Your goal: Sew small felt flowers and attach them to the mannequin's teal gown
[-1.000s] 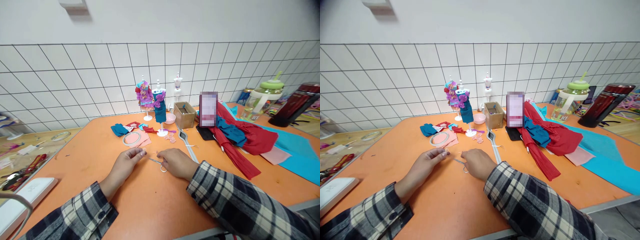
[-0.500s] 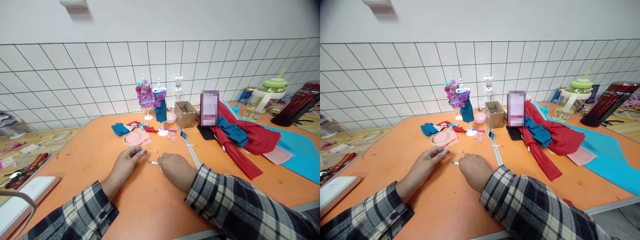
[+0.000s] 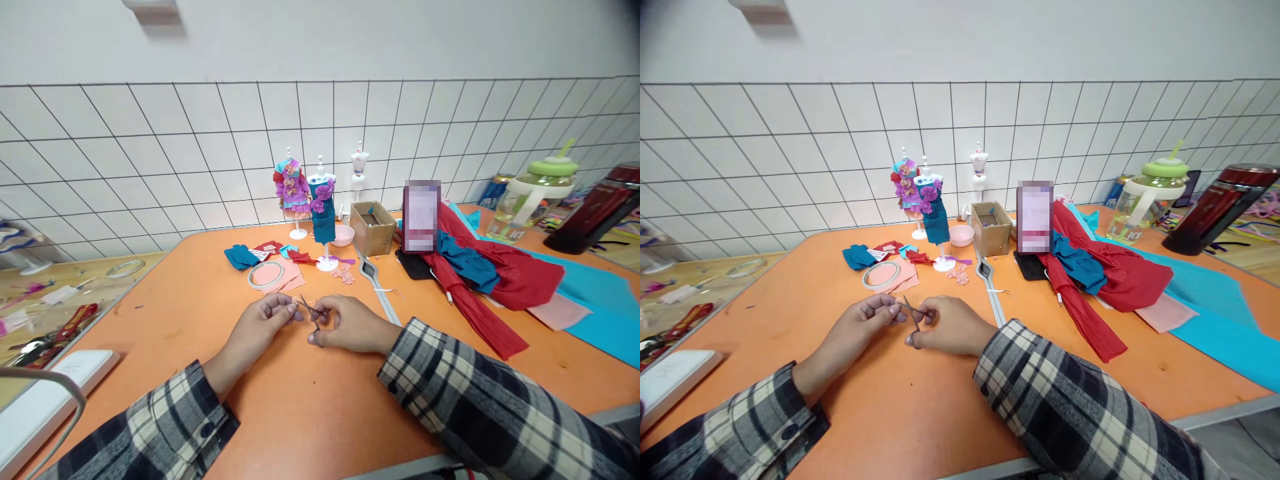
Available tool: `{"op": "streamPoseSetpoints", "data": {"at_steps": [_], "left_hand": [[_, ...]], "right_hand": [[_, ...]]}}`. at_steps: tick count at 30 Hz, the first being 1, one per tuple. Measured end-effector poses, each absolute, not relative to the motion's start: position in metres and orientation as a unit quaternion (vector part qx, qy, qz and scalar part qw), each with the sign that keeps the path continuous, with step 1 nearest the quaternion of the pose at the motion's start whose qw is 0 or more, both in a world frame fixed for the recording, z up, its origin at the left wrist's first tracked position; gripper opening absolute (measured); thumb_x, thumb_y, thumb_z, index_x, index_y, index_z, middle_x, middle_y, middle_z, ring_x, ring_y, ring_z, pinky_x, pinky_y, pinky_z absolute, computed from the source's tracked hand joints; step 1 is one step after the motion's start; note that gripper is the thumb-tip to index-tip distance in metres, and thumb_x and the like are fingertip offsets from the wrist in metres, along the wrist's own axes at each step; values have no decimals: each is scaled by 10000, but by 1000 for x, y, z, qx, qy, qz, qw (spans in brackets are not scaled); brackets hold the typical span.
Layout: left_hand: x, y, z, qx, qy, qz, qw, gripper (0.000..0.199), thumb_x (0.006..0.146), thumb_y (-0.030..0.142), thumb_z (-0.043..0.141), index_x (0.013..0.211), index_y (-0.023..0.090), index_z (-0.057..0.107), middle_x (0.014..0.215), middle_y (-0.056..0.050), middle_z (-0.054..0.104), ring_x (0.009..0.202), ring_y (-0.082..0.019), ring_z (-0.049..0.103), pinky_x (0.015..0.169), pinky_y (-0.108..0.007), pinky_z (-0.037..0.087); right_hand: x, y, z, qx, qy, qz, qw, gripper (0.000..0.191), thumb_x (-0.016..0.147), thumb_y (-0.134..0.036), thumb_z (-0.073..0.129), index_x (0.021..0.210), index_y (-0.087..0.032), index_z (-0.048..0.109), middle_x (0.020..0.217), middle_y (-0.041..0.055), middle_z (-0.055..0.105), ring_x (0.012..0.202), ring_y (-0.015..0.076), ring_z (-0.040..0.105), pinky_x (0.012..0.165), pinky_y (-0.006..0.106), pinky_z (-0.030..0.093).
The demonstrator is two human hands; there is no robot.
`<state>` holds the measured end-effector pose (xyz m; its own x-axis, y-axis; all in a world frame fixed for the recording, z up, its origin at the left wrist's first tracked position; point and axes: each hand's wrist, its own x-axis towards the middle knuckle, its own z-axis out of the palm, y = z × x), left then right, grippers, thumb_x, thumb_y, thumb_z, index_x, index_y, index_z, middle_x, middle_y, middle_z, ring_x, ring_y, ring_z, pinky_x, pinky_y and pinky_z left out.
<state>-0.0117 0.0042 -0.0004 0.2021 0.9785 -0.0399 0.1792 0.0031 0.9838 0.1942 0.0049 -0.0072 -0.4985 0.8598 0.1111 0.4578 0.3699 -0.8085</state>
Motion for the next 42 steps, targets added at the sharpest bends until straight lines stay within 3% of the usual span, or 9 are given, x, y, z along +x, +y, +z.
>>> {"op": "streamPoseSetpoints", "data": {"at_steps": [6,20,31,38,42], "left_hand": [[-12,3,0,604,467,367,531,272,725,407,721,821,161,656,765,-56,716,766,-194,657,753,-300,488],[-10,0,3,595,453,376,547,252,679,378,764,791,162,698,725,-53,735,716,-190,674,724,-291,506],[-17,5,0,567,482,339,576,209,655,340,766,747,154,741,717,-62,741,691,-179,657,722,-283,493],[-19,6,-5,567,451,323,609,177,647,309,771,748,165,758,716,-54,741,663,-161,637,687,-260,483],[-17,4,-2,567,464,333,594,165,653,307,766,730,162,751,699,-53,734,672,-167,637,696,-262,479]], "right_hand": [[196,2,-1,-382,-811,381,225,273,716,-430,712,819,-202,605,798,-24,592,731,130,525,646,242,372],[196,0,2,-377,-821,370,216,268,724,-433,702,826,-206,604,786,-28,594,737,129,537,657,243,365],[197,3,-9,-408,-805,385,195,174,739,-361,669,832,-215,666,667,-51,556,618,92,492,549,216,325],[199,3,-8,-386,-806,410,185,270,745,-444,667,843,-193,693,635,-55,499,574,84,421,512,219,288],[199,5,-10,-389,-801,416,183,267,763,-400,652,929,-204,727,651,-47,521,595,91,425,534,218,304]]}}
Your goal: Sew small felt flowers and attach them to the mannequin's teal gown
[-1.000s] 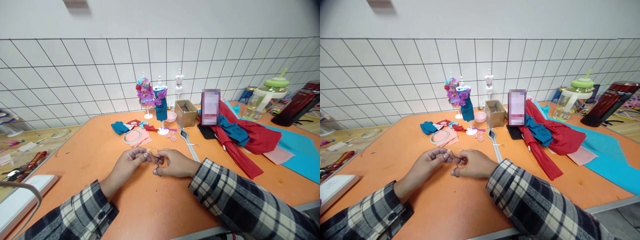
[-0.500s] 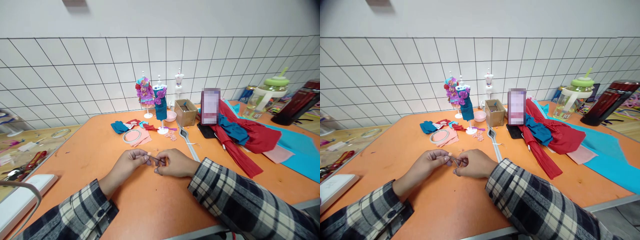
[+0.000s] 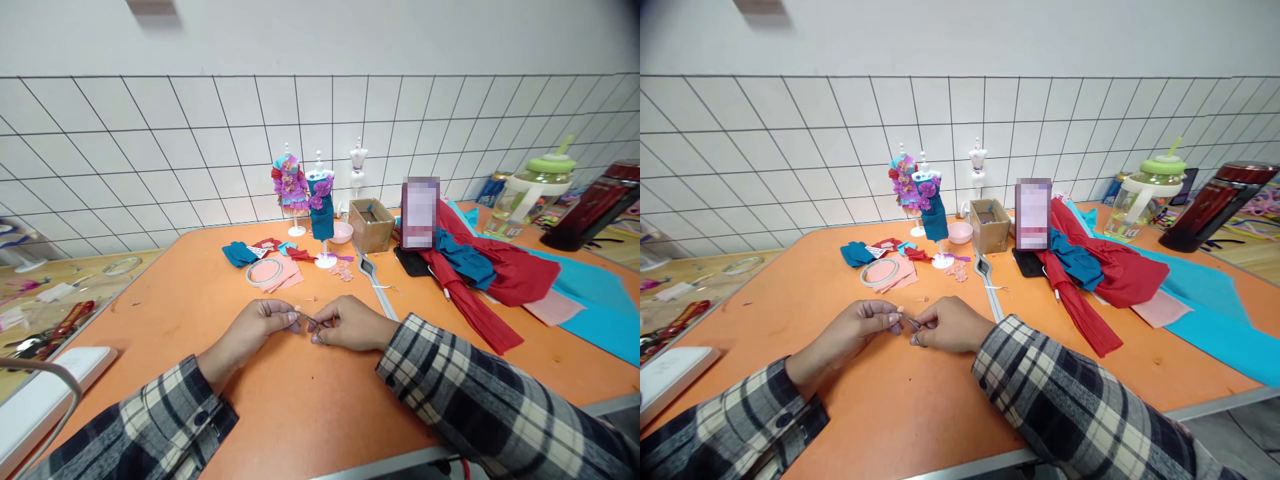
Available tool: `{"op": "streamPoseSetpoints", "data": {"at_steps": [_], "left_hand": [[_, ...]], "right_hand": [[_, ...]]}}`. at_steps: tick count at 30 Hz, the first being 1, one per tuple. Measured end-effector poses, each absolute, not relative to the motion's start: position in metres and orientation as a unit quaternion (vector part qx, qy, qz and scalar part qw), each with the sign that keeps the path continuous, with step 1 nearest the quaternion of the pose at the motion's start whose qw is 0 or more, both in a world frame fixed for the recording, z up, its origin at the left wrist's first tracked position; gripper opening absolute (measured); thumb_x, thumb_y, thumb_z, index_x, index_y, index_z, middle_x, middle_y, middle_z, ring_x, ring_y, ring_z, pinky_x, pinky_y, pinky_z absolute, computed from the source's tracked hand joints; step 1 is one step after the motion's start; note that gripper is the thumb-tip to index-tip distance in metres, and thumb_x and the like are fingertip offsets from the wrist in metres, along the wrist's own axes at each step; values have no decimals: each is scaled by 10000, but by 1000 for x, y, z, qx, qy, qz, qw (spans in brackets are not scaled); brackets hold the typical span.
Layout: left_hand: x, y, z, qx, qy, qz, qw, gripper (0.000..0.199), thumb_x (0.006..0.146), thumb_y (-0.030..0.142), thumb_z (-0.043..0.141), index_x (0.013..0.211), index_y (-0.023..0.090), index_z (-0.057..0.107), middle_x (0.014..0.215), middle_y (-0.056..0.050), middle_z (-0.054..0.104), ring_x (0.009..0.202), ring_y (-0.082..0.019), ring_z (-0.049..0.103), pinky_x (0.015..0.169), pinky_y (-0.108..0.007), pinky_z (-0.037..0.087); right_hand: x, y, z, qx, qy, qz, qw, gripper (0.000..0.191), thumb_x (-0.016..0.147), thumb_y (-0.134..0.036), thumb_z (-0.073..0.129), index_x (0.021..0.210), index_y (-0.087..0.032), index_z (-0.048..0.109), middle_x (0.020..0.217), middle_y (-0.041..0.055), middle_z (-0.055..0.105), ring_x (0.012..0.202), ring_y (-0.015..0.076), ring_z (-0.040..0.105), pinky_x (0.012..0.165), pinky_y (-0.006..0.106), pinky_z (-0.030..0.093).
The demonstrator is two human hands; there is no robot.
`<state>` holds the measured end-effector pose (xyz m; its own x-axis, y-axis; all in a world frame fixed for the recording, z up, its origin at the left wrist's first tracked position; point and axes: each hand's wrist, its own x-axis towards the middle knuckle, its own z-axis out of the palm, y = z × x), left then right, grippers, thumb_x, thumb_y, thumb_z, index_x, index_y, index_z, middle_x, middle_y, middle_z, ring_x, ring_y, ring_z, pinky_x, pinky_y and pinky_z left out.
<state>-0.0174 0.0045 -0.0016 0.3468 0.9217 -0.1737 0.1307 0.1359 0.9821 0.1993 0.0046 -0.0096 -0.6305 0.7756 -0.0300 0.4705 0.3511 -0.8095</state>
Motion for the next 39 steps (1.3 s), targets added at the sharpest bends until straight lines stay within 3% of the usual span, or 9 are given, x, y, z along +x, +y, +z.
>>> {"op": "streamPoseSetpoints", "data": {"at_steps": [5,11,17,23,26,30,33,39], "left_hand": [[-18,4,-1,581,468,323,583,160,660,312,750,724,165,753,691,-65,733,653,-181,634,681,-278,475],[-19,5,-2,601,467,316,567,139,694,308,735,713,173,758,682,-75,731,651,-189,645,666,-276,477],[-18,6,1,597,474,299,574,136,667,292,752,710,164,749,703,-83,743,652,-195,658,678,-287,493],[-18,4,1,601,475,289,574,161,680,308,752,723,153,754,713,-87,742,692,-201,664,713,-297,497],[-15,2,1,568,476,327,586,185,691,322,760,757,149,757,797,-98,753,775,-210,675,775,-305,505],[-12,2,0,481,470,410,616,242,695,332,782,854,151,753,913,-93,743,866,-210,668,773,-298,527],[-12,3,0,418,463,464,629,276,686,325,799,888,145,744,875,-78,728,830,-182,665,725,-262,531],[-14,8,-7,369,458,502,633,291,734,304,766,969,138,717,825,-58,715,744,-132,662,661,-209,506]], "right_hand": [[199,6,-9,-392,-810,398,179,320,739,-421,677,973,-213,741,653,-42,530,609,101,449,551,220,314],[204,10,-11,-398,-815,386,169,251,752,-299,662,973,-220,752,618,-42,562,615,107,495,581,220,336],[203,8,-9,-387,-833,360,163,266,730,-406,702,922,-227,747,649,-41,589,621,110,504,585,223,323],[204,11,-12,-397,-811,401,155,241,753,-329,686,959,-213,734,634,-46,603,624,104,533,585,213,350],[206,14,-10,-456,-788,367,188,310,706,-296,733,999,-211,682,694,-42,637,639,110,554,580,217,349],[210,18,-5,-500,-802,269,186,235,653,-335,786,809,-205,669,799,1,662,724,142,571,602,236,340],[216,22,-4,-514,-811,220,171,233,641,-362,794,771,-211,672,828,16,658,776,166,568,603,244,327],[231,27,-3,-472,-813,329,94,278,645,-310,776,872,-215,646,707,-38,646,629,125,559,546,228,331]]}}
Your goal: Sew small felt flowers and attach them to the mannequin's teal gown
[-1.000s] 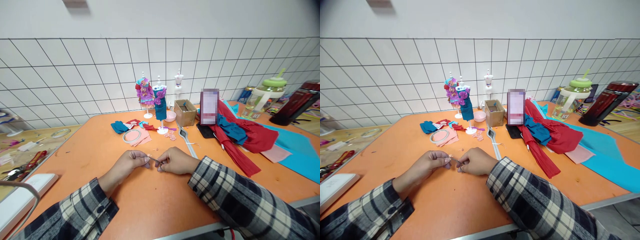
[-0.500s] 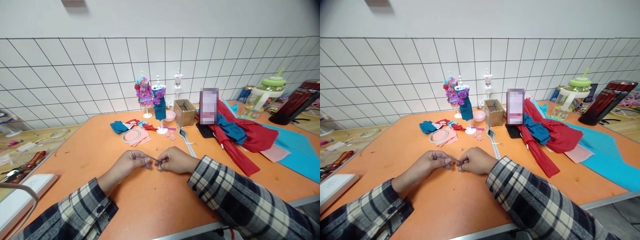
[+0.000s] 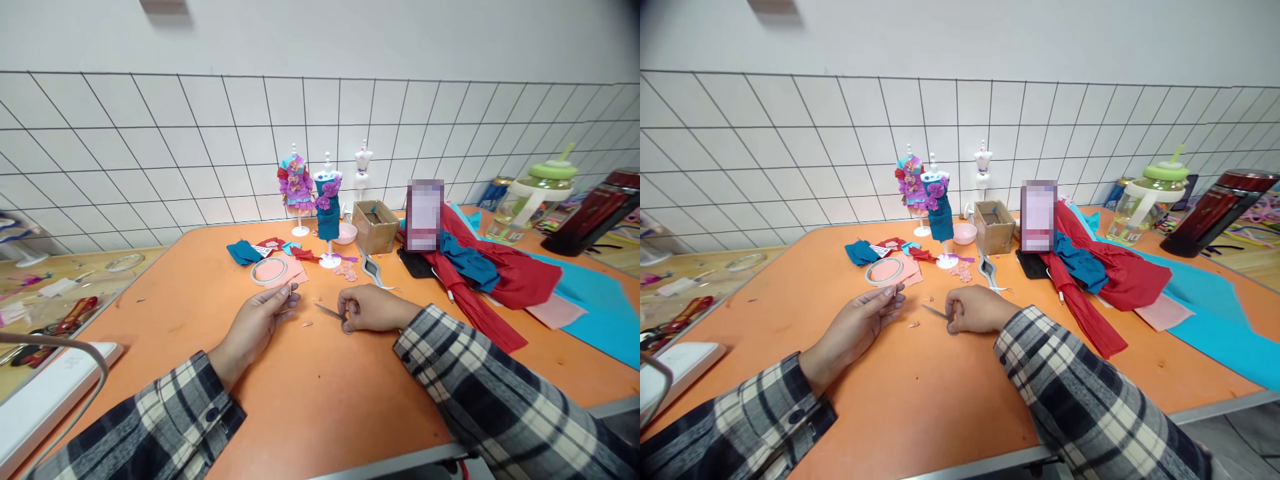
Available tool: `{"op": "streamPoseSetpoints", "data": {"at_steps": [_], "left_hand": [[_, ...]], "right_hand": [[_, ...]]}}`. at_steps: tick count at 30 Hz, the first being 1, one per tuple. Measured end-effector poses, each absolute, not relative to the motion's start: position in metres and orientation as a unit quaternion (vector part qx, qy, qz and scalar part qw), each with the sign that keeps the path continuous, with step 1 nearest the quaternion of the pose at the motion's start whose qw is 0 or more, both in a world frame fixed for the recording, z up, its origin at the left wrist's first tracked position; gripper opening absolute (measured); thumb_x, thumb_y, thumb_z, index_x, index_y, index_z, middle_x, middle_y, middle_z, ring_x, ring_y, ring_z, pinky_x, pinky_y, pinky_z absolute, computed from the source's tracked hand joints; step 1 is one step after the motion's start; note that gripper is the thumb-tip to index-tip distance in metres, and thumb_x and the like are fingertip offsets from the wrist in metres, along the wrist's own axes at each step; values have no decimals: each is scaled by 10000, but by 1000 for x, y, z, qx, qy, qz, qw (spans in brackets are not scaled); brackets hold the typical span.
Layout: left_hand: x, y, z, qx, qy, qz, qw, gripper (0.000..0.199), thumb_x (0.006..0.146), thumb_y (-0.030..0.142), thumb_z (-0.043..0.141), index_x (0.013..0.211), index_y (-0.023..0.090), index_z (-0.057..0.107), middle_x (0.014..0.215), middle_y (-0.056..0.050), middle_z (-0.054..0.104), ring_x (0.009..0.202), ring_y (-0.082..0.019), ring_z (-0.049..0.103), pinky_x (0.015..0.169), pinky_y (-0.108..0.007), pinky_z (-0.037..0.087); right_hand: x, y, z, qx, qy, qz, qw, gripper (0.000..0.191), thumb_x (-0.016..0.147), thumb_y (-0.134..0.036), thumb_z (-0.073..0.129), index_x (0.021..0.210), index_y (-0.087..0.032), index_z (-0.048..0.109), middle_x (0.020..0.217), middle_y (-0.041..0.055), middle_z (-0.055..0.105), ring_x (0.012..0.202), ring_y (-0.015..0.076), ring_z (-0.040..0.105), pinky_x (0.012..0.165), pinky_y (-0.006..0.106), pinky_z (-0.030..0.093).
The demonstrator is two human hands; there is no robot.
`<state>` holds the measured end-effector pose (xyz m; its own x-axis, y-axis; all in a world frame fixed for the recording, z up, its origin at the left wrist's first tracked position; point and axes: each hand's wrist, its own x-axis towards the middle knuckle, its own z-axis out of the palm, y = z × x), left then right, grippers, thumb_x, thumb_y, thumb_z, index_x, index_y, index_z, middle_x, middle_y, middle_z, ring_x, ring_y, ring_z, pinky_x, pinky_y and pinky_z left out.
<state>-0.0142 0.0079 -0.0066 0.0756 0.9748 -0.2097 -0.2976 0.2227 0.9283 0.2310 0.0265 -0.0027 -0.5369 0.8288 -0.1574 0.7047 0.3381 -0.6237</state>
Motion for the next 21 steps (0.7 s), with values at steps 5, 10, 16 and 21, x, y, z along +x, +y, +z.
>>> {"op": "streamPoseSetpoints", "data": {"at_steps": [5,10,16,21], "left_hand": [[-13,9,-8,364,453,521,625,277,745,286,758,978,187,645,794,-8,700,711,-99,644,641,-188,496],[-13,7,-6,365,442,530,625,269,710,298,775,891,169,624,763,-4,680,713,-100,634,630,-182,482],[-14,9,-9,359,435,532,632,336,674,323,801,910,169,618,791,-13,682,770,-113,637,655,-191,491],[-13,9,-12,368,433,531,629,328,688,338,791,908,166,619,778,-12,674,760,-116,630,646,-198,487]], "right_hand": [[225,32,-1,-465,-834,256,149,197,794,-226,616,979,-211,683,797,3,671,725,145,589,635,251,390],[202,51,-7,-391,-893,132,178,269,896,-219,536,1113,-247,694,1094,58,653,1009,185,570,828,294,395],[184,46,-11,-351,-911,108,187,153,889,-218,578,914,-185,725,907,57,679,902,179,580,814,290,396],[176,23,-8,-268,-946,92,155,181,923,-253,538,888,-218,713,909,36,674,911,170,565,801,279,398]]}}
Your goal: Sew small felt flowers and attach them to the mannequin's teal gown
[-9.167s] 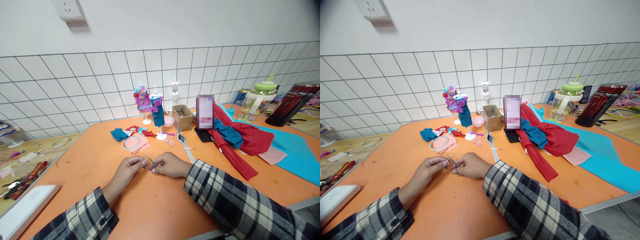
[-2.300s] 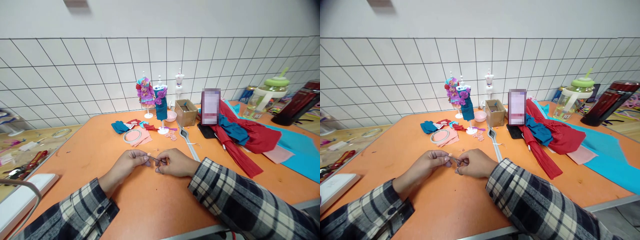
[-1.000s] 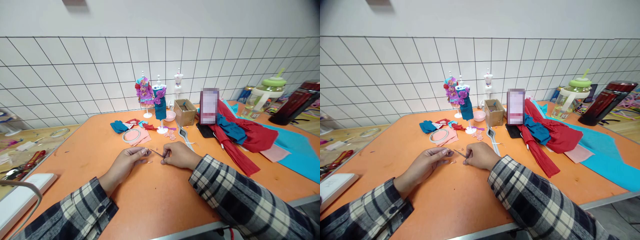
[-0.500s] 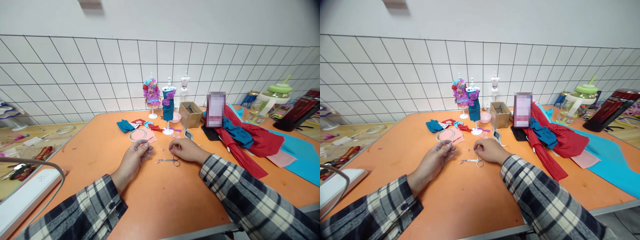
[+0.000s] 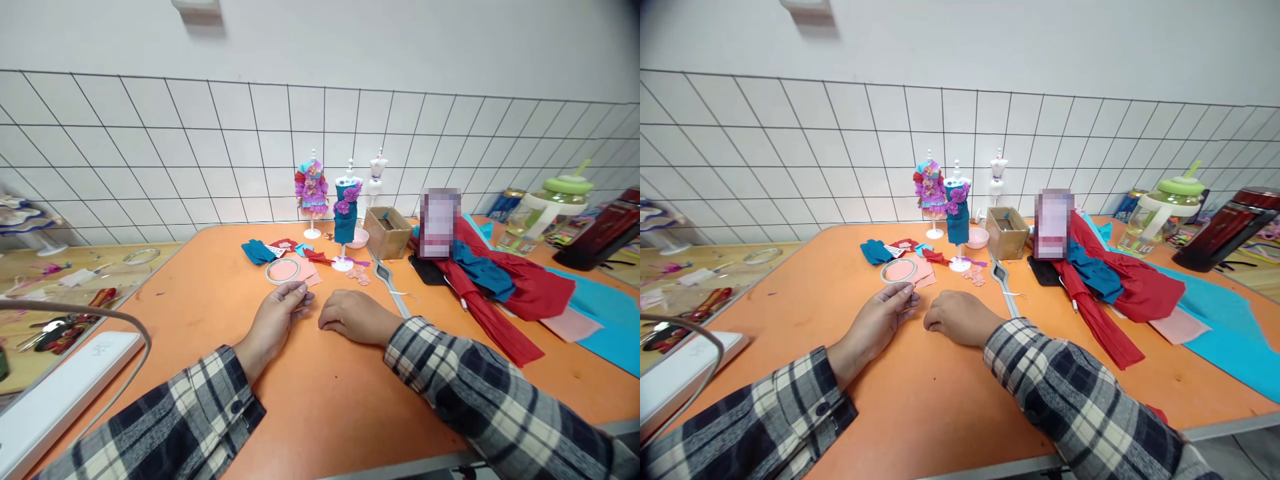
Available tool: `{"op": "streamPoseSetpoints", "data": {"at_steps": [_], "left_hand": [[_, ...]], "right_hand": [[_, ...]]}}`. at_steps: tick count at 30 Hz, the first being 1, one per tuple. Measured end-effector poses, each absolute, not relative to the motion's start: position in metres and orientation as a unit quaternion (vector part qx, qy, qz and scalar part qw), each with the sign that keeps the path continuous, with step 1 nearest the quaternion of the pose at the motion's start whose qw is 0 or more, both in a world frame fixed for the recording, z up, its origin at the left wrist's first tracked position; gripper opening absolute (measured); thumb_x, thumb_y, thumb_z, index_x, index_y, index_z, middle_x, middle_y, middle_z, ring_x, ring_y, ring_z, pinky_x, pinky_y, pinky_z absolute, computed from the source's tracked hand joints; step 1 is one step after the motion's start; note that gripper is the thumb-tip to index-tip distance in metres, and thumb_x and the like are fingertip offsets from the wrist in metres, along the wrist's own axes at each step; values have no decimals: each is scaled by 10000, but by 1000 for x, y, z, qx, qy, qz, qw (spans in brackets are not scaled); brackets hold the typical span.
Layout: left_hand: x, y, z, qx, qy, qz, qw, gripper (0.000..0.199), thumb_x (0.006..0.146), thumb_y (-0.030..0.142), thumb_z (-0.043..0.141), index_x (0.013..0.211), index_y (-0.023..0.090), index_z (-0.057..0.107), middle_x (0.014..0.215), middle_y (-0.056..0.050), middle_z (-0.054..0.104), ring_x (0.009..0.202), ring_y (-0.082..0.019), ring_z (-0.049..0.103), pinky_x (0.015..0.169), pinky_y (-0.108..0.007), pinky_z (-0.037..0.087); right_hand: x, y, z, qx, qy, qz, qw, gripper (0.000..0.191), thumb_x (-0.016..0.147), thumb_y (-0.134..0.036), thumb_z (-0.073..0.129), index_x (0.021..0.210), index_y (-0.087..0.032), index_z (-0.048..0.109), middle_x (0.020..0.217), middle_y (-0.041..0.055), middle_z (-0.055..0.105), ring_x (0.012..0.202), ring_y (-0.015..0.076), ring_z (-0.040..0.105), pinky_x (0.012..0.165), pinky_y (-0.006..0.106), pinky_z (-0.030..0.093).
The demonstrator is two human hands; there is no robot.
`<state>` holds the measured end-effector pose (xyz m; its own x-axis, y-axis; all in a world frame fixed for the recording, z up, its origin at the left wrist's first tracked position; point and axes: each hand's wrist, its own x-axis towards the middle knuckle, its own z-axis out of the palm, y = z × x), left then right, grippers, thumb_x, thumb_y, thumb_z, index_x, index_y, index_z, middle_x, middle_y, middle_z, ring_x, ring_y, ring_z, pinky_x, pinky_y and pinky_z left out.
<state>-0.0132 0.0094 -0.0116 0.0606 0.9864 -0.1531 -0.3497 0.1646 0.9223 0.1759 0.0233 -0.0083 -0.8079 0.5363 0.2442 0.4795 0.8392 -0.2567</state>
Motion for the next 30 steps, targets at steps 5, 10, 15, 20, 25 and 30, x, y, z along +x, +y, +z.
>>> {"op": "streamPoseSetpoints", "data": {"at_steps": [5,10,15,20,25,30], "left_hand": [[-11,7,-8,373,440,530,622,335,667,330,802,891,158,621,754,-7,662,726,-109,619,653,-202,482],[-11,5,-7,396,442,527,608,332,668,338,794,891,157,629,750,-4,662,708,-115,616,666,-221,475],[-6,4,-8,465,472,490,566,315,711,382,753,902,160,637,777,-15,679,763,-141,631,663,-223,447],[-1,3,-6,504,503,462,528,291,737,405,710,877,161,635,781,-29,683,798,-172,648,635,-229,433],[0,2,-5,508,502,457,529,282,743,397,694,881,161,626,782,-33,681,796,-175,648,635,-234,443],[-2,3,-6,515,500,450,532,269,746,384,696,876,160,625,778,-30,671,792,-167,638,625,-228,450]], "right_hand": [[170,16,-10,-225,-967,-22,120,220,946,-213,475,1027,-218,680,895,55,655,907,200,535,754,307,398],[192,33,2,-312,-912,-45,262,259,943,-184,449,1015,-222,695,1019,78,652,961,191,547,814,301,421],[260,79,23,-510,-718,-141,453,268,932,-252,452,1007,-190,702,1009,89,686,978,227,580,889,344,415],[304,110,21,-601,-651,-201,418,306,904,-280,467,1054,-192,719,997,93,719,905,254,599,804,364,423],[304,123,13,-634,-676,-199,319,352,890,-245,455,1138,-250,704,1011,83,722,867,257,555,735,362,412],[301,118,10,-604,-697,-203,329,385,881,-186,432,1190,-196,662,1260,77,624,958,276,516,815,406,411]]}}
